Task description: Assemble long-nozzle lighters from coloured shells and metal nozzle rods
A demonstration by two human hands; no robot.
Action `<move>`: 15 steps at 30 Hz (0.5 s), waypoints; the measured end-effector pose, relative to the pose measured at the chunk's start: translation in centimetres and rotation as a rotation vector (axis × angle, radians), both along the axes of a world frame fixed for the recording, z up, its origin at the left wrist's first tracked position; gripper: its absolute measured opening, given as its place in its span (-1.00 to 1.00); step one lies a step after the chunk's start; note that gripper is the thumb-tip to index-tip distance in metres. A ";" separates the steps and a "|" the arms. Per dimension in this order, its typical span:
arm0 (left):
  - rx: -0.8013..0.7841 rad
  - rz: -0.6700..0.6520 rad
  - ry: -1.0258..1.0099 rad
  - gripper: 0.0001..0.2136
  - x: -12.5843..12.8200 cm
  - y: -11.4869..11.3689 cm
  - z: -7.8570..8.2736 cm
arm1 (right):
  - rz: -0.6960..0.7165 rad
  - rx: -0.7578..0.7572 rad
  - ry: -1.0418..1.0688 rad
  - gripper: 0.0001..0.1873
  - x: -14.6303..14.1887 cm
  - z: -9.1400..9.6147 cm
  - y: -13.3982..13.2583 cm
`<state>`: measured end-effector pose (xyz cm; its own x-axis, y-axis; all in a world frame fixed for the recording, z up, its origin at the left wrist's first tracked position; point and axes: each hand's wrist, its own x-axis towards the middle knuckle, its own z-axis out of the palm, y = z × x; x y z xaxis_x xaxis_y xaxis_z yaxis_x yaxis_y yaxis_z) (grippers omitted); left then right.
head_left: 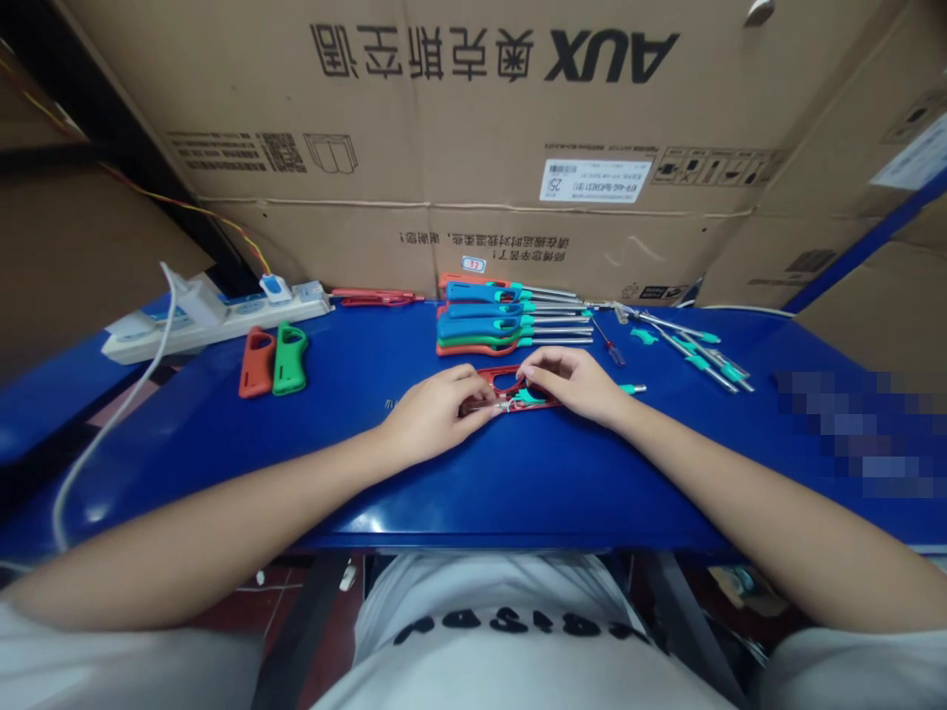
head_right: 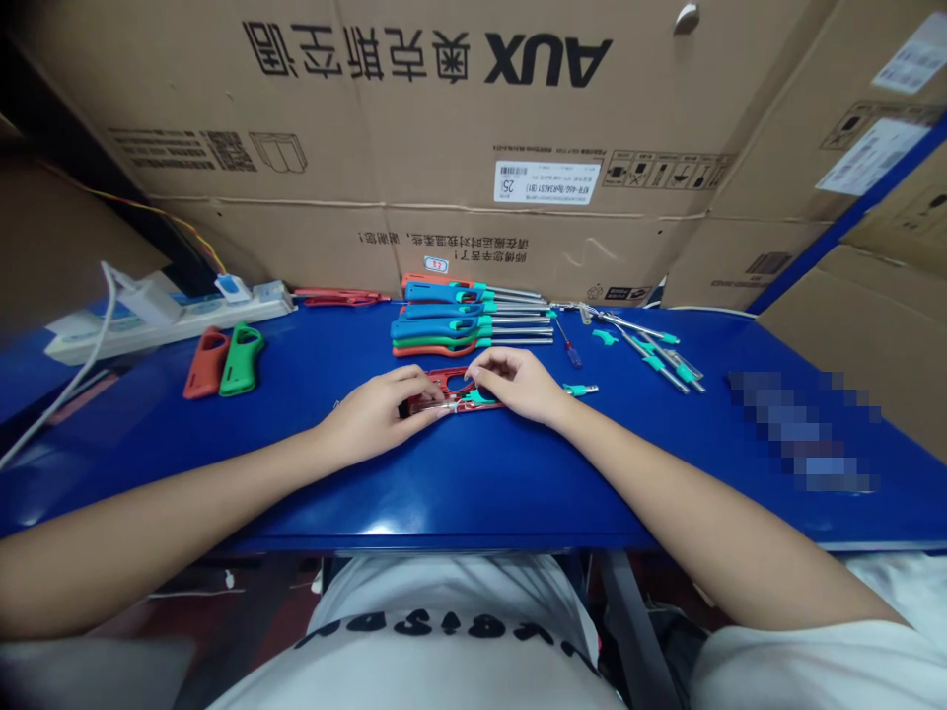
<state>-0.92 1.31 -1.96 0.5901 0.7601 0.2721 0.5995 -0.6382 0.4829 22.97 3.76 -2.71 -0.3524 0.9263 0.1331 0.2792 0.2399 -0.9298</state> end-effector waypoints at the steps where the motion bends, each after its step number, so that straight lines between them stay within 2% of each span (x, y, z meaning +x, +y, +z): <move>1: -0.003 0.005 -0.002 -0.79 0.0 0.0 0.0 | 0.006 0.040 -0.031 -0.58 -0.1 -0.1 0.0; 4: -0.002 0.009 -0.042 -0.79 -0.1 0.0 0.0 | 0.007 0.196 -0.142 -0.67 -0.1 -0.1 -0.2; 8: 0.008 -0.048 -0.098 -0.80 -0.2 0.2 0.0 | 0.026 0.376 -0.223 -0.78 -0.2 -0.1 -0.4; 15: 0.032 -0.085 -0.071 -0.77 -0.1 0.4 0.0 | 0.088 0.435 -0.241 -0.78 -0.3 -0.4 -0.4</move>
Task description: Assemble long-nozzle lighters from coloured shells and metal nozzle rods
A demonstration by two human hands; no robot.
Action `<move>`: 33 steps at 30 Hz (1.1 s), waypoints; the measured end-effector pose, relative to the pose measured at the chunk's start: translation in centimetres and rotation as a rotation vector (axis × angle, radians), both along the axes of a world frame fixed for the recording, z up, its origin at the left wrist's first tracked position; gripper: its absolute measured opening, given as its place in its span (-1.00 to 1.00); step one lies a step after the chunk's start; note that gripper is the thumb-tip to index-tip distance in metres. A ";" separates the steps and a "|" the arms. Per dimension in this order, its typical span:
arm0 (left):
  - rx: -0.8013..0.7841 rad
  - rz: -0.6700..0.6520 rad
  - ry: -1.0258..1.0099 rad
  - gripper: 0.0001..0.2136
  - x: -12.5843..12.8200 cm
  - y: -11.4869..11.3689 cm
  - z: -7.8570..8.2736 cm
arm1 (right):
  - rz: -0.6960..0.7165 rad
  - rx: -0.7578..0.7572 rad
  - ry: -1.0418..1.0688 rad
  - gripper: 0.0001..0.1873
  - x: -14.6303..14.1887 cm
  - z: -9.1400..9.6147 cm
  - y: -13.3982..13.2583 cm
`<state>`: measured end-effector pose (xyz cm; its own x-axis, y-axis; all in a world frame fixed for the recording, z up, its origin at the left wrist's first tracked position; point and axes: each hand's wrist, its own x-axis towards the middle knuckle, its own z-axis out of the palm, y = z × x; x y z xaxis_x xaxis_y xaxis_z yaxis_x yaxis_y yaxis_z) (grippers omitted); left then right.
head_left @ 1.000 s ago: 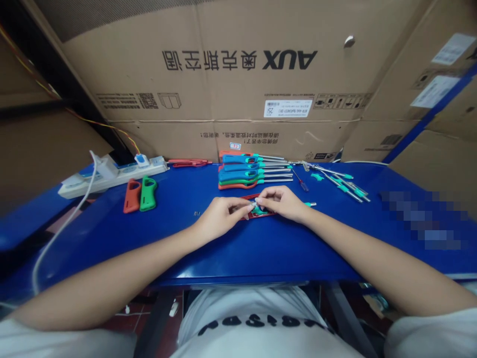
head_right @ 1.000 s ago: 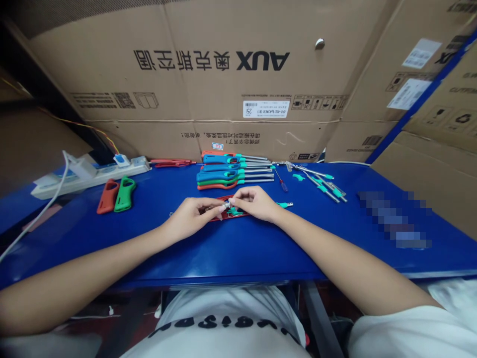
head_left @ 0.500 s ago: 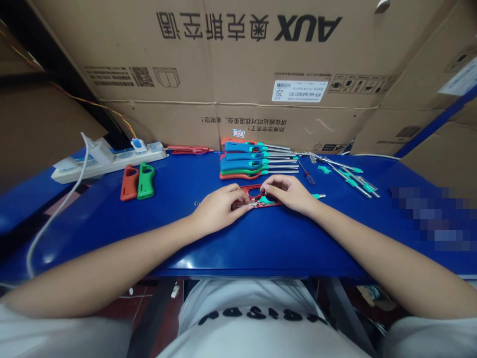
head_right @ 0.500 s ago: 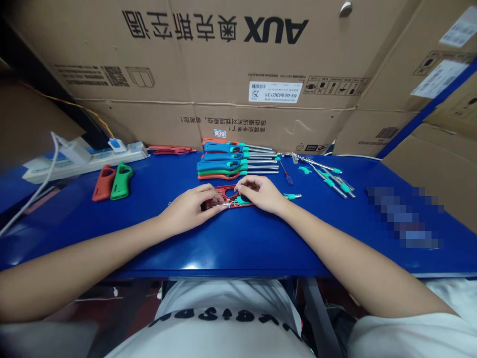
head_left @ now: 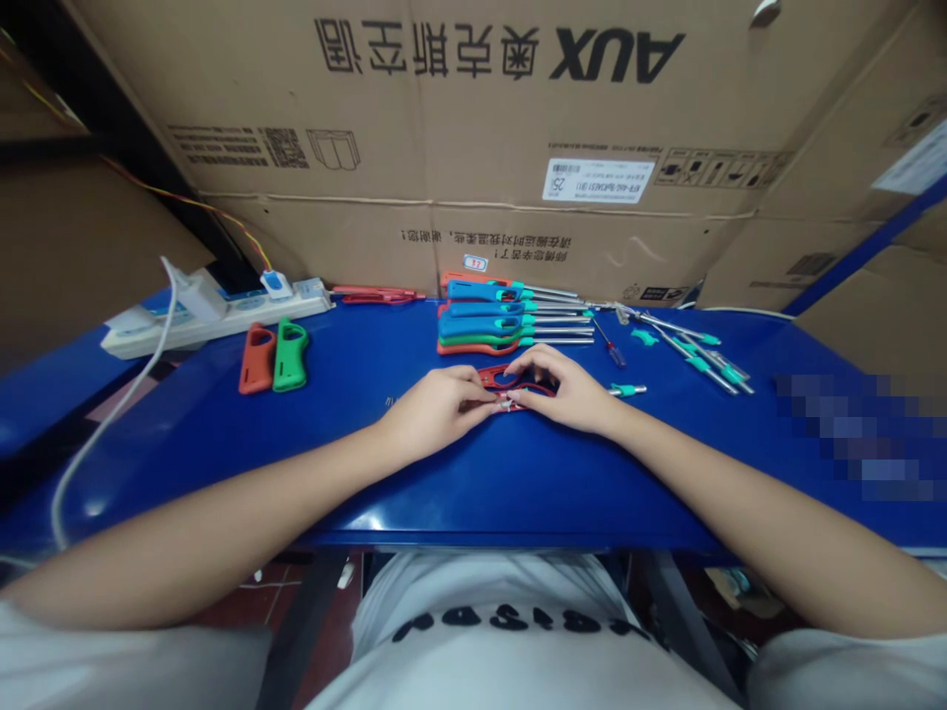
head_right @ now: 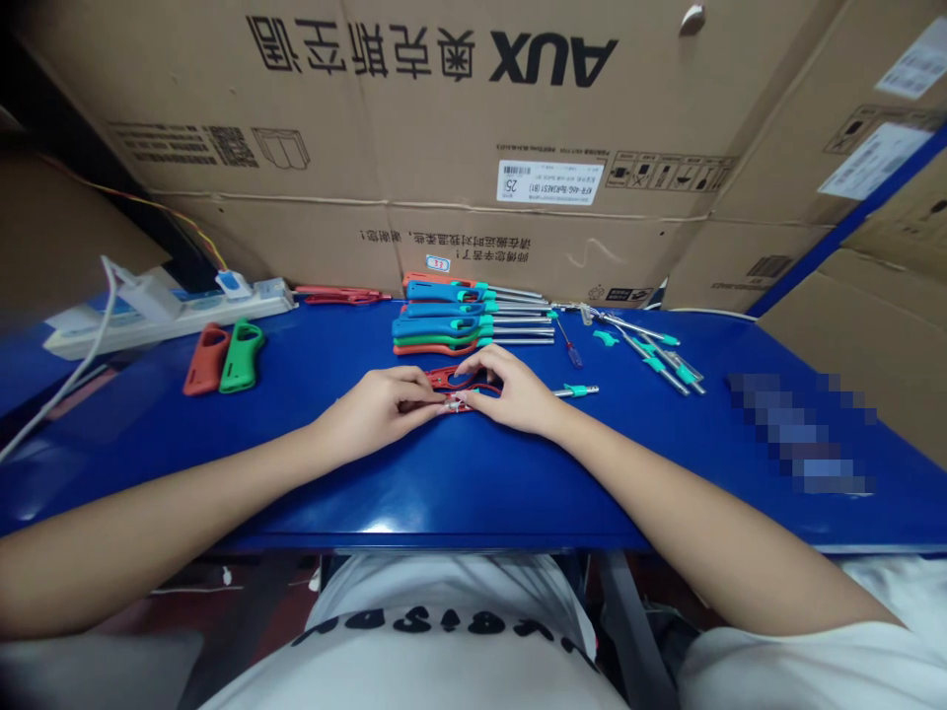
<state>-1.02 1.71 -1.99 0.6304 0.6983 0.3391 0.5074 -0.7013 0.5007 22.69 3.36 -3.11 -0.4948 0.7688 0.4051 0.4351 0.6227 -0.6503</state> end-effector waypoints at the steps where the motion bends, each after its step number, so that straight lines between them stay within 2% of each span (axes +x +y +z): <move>1: -0.002 0.003 0.007 -0.78 0.0 0.0 0.0 | 0.002 -0.002 -0.005 -0.78 0.0 -0.1 0.0; 8: -0.106 0.043 -0.080 -0.83 0.0 0.3 -0.2 | -0.003 0.034 0.007 -0.77 -0.2 -0.5 0.2; 18: -0.089 0.054 -0.052 -0.83 0.1 0.3 0.1 | -0.036 0.022 -0.009 -0.76 -0.4 -0.6 0.3; 21: -0.053 0.063 -0.022 -0.84 0.0 0.0 0.3 | -0.060 0.033 0.020 -0.81 -0.2 0.3 0.3; 24: -0.012 0.068 -0.013 -0.83 -0.1 -0.5 0.6 | -0.115 0.017 0.008 -0.80 1.0 2.0 0.3; 26: 0.025 0.071 -0.007 -0.81 -0.2 -0.6 0.9 | -0.111 -0.035 -0.086 -0.79 2.3 3.3 0.2; 30: 0.144 0.081 0.076 -0.78 -0.8 -0.1 1.6 | 0.032 -0.167 -0.403 -0.79 4.9 5.0 0.0; 33: 0.199 0.104 0.214 -0.79 -1.5 0.7 2.0 | 0.049 -0.203 -0.451 -0.72 5.6 5.3 0.1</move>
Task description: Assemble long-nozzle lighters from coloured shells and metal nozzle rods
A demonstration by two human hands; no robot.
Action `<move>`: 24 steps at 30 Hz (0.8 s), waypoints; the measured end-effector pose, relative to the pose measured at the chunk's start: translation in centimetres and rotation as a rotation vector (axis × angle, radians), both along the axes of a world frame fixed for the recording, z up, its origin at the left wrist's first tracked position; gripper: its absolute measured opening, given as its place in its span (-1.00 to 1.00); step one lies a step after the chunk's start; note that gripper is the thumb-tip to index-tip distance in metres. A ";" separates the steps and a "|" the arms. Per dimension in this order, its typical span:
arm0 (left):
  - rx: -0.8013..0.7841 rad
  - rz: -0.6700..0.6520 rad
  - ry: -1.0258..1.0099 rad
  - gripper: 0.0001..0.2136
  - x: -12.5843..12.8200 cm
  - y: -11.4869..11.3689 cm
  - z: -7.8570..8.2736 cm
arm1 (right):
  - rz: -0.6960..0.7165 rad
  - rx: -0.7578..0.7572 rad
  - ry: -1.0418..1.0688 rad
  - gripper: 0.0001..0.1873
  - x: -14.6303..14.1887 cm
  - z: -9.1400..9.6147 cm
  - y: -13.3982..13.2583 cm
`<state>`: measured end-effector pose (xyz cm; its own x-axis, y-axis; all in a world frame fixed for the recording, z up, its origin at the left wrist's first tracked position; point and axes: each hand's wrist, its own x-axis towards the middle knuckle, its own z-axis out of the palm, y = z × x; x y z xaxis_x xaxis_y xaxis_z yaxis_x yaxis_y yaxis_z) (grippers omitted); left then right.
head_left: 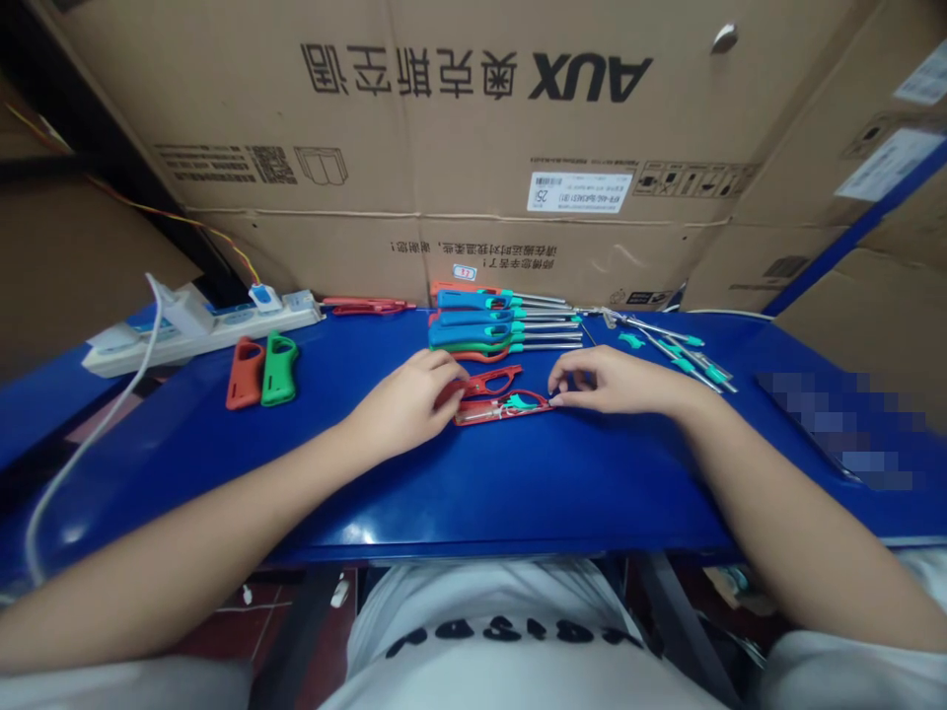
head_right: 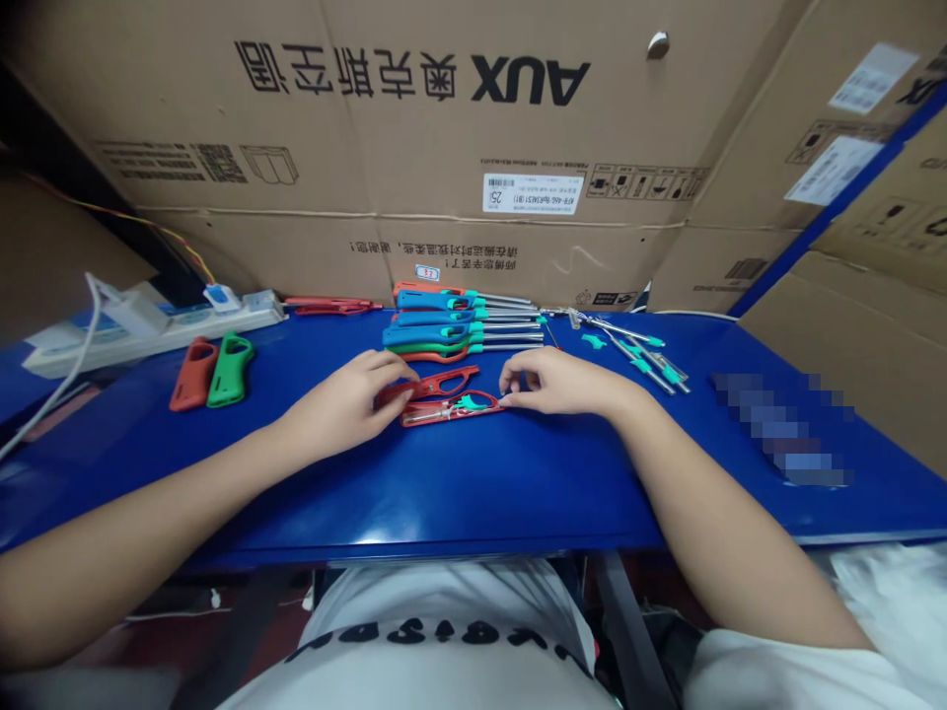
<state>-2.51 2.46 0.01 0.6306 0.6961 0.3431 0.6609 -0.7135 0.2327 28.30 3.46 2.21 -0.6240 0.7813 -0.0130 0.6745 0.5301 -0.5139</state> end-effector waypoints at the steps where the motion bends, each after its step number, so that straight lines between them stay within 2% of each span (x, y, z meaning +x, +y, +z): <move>1: -0.002 0.011 0.045 -0.77 -0.2 0.2 0.0 | -0.006 0.021 0.016 -0.70 -0.1 -0.1 0.0; 5: -0.066 0.024 0.129 -0.69 -0.6 0.6 0.0 | 0.001 0.094 0.096 -0.67 -0.9 -0.9 0.1; 8: -0.094 0.021 0.134 -0.68 -0.5 0.5 -0.2 | 0.063 0.093 0.141 -0.70 -1.5 -1.5 0.0; 11: -0.088 0.020 0.140 -0.66 -0.4 0.4 -0.2 | 0.108 0.085 0.156 -0.77 -1.8 -1.9 0.0; 16: -0.077 -0.004 0.181 -0.65 -0.4 0.1 0.0 | 0.089 0.095 0.149 -0.83 -1.8 -2.4 0.2; 24: -0.037 -0.010 0.272 -0.57 -0.6 -0.1 0.0 | 0.125 0.152 0.125 -0.87 -2.1 -2.3 -0.2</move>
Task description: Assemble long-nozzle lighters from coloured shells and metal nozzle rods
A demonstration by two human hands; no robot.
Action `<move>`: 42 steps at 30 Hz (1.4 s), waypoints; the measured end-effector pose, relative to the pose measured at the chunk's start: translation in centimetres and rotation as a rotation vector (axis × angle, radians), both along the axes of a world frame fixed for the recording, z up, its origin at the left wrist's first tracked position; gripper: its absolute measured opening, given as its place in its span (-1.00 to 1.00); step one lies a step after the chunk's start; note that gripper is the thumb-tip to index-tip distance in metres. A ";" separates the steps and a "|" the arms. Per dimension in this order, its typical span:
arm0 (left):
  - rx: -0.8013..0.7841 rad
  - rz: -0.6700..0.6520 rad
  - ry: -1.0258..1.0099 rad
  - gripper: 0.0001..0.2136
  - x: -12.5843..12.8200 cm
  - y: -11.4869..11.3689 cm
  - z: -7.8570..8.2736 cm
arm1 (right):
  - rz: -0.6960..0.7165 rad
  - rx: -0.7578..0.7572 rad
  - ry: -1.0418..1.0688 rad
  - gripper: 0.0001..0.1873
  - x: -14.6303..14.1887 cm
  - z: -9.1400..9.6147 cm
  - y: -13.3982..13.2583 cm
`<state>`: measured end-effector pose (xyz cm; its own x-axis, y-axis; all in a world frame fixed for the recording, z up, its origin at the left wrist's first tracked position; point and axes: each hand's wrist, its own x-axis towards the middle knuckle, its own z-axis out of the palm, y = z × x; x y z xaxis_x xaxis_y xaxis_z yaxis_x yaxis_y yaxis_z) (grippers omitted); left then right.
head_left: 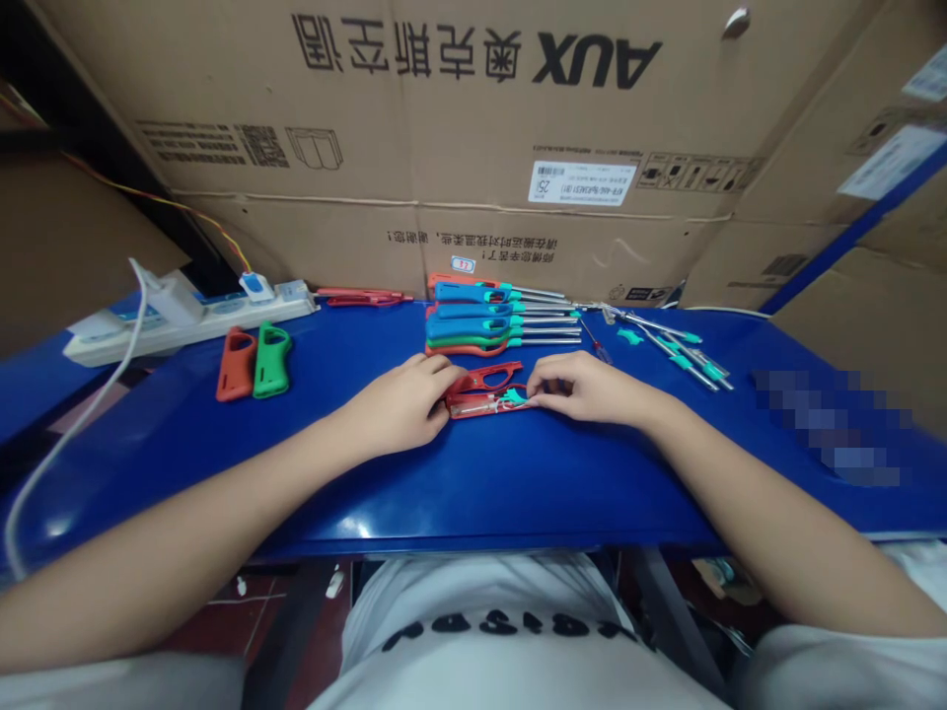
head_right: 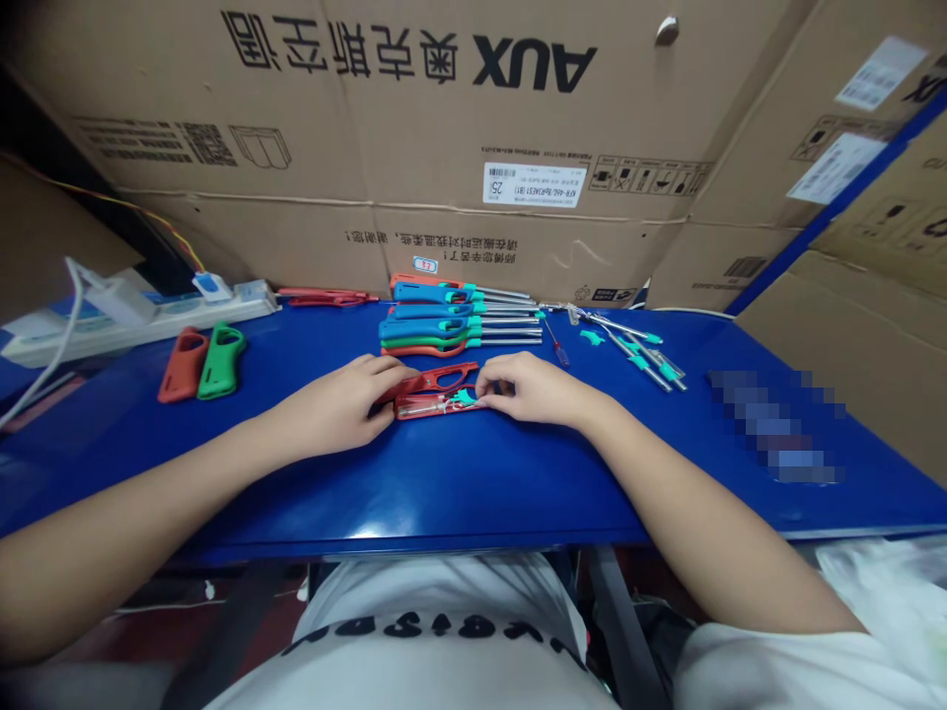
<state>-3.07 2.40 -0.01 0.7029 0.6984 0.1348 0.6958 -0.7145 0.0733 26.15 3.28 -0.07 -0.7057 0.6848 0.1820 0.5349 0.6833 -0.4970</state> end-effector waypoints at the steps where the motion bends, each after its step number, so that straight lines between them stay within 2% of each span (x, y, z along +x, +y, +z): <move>1: 0.005 0.000 0.008 -0.56 0.0 0.1 -0.1 | 0.003 0.011 -0.006 -0.88 -0.1 0.0 -0.1; 7: 0.016 -0.004 -0.003 -0.52 0.0 0.2 -0.6 | 0.003 0.051 -0.007 -0.85 -0.7 0.0 -0.5; 12: 0.022 -0.021 -0.013 -0.52 0.2 0.1 -1.1 | -0.050 0.063 -0.007 -0.83 -1.2 -0.3 -0.5; 17: -0.004 0.017 -0.026 -0.48 0.1 0.2 -0.9 | -0.100 0.055 -0.025 -0.83 -1.5 -0.3 -0.8; 22: -0.009 0.032 -0.191 -0.68 0.5 -0.2 -0.2 | -0.148 -0.016 0.040 -0.86 -2.1 -0.7 -0.9; 26: -0.033 0.057 -0.320 -0.71 1.1 -0.7 0.1 | -0.166 -0.085 0.102 -0.89 -2.3 -1.3 -0.7; 32: -0.098 0.144 -0.558 -0.71 1.3 -0.3 0.1 | -0.093 0.021 0.113 -0.84 -2.2 -1.3 -0.7; 34: -0.153 0.185 -0.617 -0.71 1.3 0.0 -0.2 | -0.086 0.036 0.120 -0.83 -2.3 -1.2 -0.8; 37: -0.340 0.229 -0.710 -0.73 1.3 0.5 -1.0 | -0.076 0.053 0.100 -0.83 -2.3 -1.2 -0.9; 39: -0.472 0.251 -0.766 -0.77 1.4 0.7 -1.5 | -0.068 0.080 0.044 -0.83 -2.3 -1.1 -1.0; 42: -0.568 0.266 -0.829 -0.83 1.6 0.8 -1.8 | -0.082 0.153 -0.092 -0.82 -2.3 -0.7 -1.2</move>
